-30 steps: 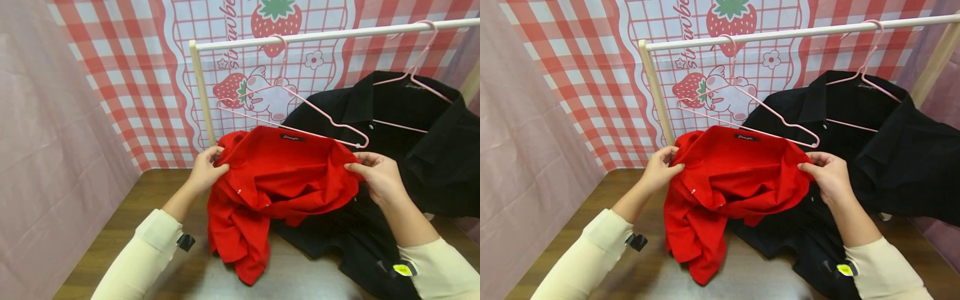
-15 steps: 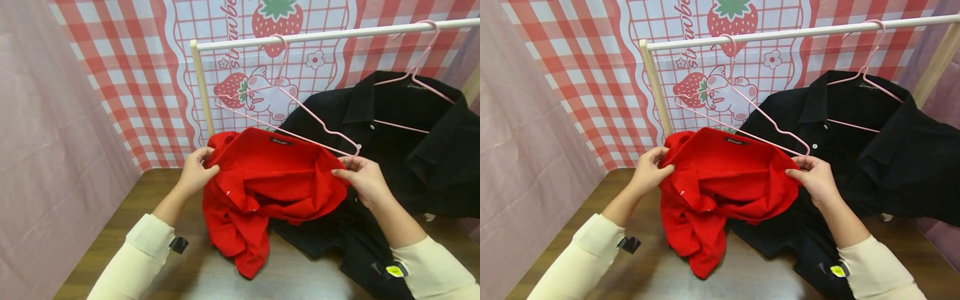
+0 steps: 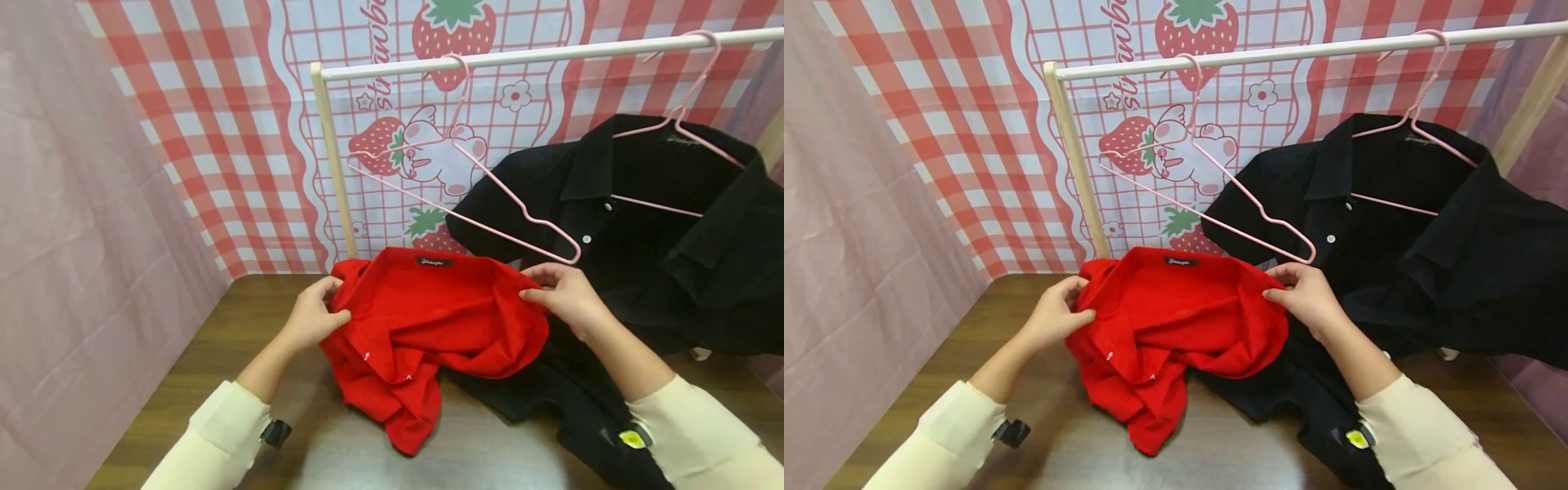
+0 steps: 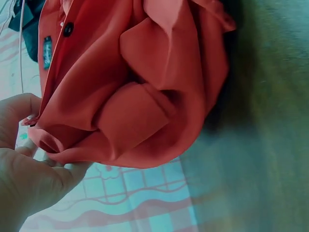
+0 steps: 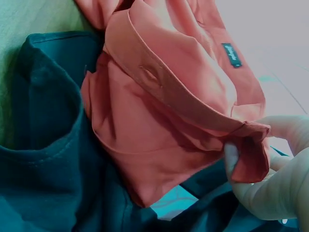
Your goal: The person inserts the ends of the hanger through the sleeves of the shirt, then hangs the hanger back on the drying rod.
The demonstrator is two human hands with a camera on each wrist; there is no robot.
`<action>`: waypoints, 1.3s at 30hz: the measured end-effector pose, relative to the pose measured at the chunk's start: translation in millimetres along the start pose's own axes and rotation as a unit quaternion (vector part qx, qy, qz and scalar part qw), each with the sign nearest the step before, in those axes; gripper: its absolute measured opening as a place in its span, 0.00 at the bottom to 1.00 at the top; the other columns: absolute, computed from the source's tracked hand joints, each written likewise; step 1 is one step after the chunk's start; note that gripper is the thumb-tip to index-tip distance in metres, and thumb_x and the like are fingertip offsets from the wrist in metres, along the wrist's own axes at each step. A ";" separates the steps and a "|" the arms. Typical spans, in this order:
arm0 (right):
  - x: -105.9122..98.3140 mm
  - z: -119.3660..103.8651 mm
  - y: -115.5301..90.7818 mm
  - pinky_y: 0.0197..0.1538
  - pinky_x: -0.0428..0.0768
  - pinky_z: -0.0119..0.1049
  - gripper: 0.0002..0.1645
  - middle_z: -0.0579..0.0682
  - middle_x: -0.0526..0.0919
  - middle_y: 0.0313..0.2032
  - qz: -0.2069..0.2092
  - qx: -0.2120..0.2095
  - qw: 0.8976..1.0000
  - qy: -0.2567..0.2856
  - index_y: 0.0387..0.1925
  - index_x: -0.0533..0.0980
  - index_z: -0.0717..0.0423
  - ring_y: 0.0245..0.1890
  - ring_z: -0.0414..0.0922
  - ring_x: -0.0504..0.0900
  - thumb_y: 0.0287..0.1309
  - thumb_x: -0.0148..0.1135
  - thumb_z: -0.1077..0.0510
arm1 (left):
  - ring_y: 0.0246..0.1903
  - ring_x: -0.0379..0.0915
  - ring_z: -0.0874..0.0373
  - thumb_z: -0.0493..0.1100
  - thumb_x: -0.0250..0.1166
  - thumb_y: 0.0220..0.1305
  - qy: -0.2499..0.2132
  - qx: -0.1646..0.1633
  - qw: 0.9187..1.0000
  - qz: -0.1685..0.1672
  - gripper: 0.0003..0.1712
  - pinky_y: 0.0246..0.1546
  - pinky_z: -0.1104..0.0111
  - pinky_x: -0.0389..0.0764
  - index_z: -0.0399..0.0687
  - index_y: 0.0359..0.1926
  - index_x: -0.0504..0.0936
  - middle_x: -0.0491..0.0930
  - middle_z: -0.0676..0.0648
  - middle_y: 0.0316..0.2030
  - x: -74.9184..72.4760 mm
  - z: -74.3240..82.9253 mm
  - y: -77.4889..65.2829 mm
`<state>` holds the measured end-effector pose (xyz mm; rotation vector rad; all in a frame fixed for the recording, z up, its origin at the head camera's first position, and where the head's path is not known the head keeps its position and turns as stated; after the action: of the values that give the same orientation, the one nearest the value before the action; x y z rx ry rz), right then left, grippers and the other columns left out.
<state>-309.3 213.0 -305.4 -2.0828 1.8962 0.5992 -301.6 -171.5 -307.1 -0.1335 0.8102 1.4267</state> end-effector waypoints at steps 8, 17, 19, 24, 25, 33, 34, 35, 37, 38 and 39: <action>21.8 8.2 2.6 0.36 0.80 0.34 0.22 0.62 0.81 0.43 -0.051 -0.001 0.997 -0.060 0.52 0.73 0.72 0.36 0.49 0.76 0.57 0.65 0.65 | 0.31 0.72 0.56 0.32 0.66 0.45 0.065 -0.026 0.995 -0.069 0.16 0.36 0.64 0.74 0.40 0.39 0.77 0.78 0.48 0.31 14.7 -16.8 -7.3; 42.4 18.6 1.9 0.36 0.80 0.36 0.20 0.61 0.81 0.40 -0.090 -0.024 0.989 -0.117 0.48 0.74 0.72 0.36 0.50 0.77 0.54 0.65 0.66 | 0.30 0.69 0.57 0.32 0.66 0.43 0.101 -0.070 0.983 -0.136 0.13 0.35 0.65 0.72 0.43 0.34 0.77 0.75 0.52 0.26 29.4 -37.6 -13.5; 44.1 19.4 1.9 0.37 0.80 0.37 0.20 0.61 0.81 0.40 -0.094 -0.023 0.988 -0.123 0.47 0.74 0.72 0.37 0.50 0.77 0.54 0.65 0.66 | 0.30 0.69 0.56 0.32 0.67 0.43 0.103 -0.079 0.982 -0.137 0.13 0.35 0.65 0.71 0.43 0.33 0.76 0.74 0.51 0.25 29.4 -38.8 -13.2; 45.6 14.0 0.3 0.42 0.82 0.43 0.24 0.64 0.81 0.44 -0.102 -0.027 0.983 -0.153 0.51 0.73 0.73 0.41 0.54 0.79 0.54 0.66 0.64 | 0.34 0.73 0.52 0.36 0.71 0.47 0.137 -0.092 0.978 -0.129 0.16 0.39 0.61 0.75 0.39 0.39 0.77 0.78 0.47 0.30 24.5 -34.9 -10.8; 45.7 11.6 -0.4 0.42 0.82 0.44 0.25 0.65 0.81 0.45 -0.102 -0.033 0.980 -0.167 0.52 0.73 0.73 0.41 0.54 0.80 0.53 0.67 0.63 | 0.36 0.75 0.51 0.37 0.72 0.48 0.149 -0.092 0.977 -0.125 0.19 0.40 0.59 0.76 0.38 0.41 0.77 0.79 0.46 0.33 22.8 -33.1 -10.1; 41.0 -13.0 -8.2 0.37 0.81 0.46 0.27 0.63 0.83 0.40 -0.068 -0.097 0.943 -0.310 0.49 0.75 0.72 0.32 0.50 0.78 0.50 0.71 0.59 | 0.42 0.74 0.46 0.42 0.76 0.49 0.223 -0.038 0.973 -0.040 0.28 0.44 0.54 0.75 0.34 0.49 0.77 0.78 0.39 0.41 4.1 -1.0 1.2; 40.9 -14.6 -8.8 0.37 0.80 0.47 0.26 0.62 0.83 0.39 -0.063 -0.101 0.939 -0.322 0.48 0.76 0.72 0.31 0.50 0.78 0.49 0.71 0.59 | 0.41 0.74 0.47 0.42 0.76 0.49 0.228 -0.025 0.973 -0.032 0.26 0.43 0.54 0.76 0.35 0.48 0.78 0.78 0.39 0.40 3.1 4.0 2.5; 41.3 -15.6 -9.4 0.37 0.80 0.47 0.26 0.61 0.83 0.37 -0.060 -0.103 0.936 -0.331 0.47 0.76 0.71 0.31 0.50 0.78 0.49 0.72 0.59 | 0.39 0.75 0.47 0.41 0.76 0.49 0.231 -0.011 0.972 -0.027 0.24 0.42 0.55 0.76 0.36 0.46 0.79 0.79 0.40 0.39 3.3 8.9 3.9; 43.6 -14.4 -9.4 0.38 0.81 0.48 0.25 0.60 0.83 0.36 -0.061 -0.101 0.930 -0.348 0.46 0.77 0.71 0.31 0.49 0.79 0.49 0.72 0.59 | 0.37 0.76 0.49 0.40 0.76 0.49 0.233 0.003 0.972 -0.033 0.19 0.40 0.57 0.77 0.38 0.42 0.81 0.80 0.42 0.36 6.6 14.5 6.2; 45.1 -12.4 -9.4 0.38 0.81 0.48 0.25 0.59 0.83 0.35 -0.064 -0.098 0.927 -0.356 0.45 0.77 0.71 0.31 0.49 0.79 0.49 0.72 0.59 | 0.36 0.77 0.50 0.40 0.76 0.50 0.234 0.004 0.971 -0.040 0.18 0.39 0.58 0.78 0.39 0.41 0.82 0.80 0.43 0.34 9.4 15.3 7.2; 46.9 -9.8 -9.3 0.38 0.81 0.47 0.25 0.58 0.83 0.35 -0.069 -0.093 0.924 -0.364 0.45 0.77 0.71 0.30 0.48 0.78 0.49 0.72 0.58 | 0.35 0.77 0.51 0.39 0.75 0.50 0.236 0.003 0.970 -0.049 0.17 0.38 0.59 0.78 0.39 0.40 0.82 0.80 0.45 0.33 12.5 15.3 7.8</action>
<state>-295.9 168.2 -319.5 -1.7075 1.2903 1.3327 -303.2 -151.5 -300.0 -0.5160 1.1794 1.3132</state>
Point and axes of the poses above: each hand's wrist, its own y-axis towards the middle knuckle, its own x-axis out of the palm, z = x × y, the point moved 8 cm from there along y, towards the middle knuckle
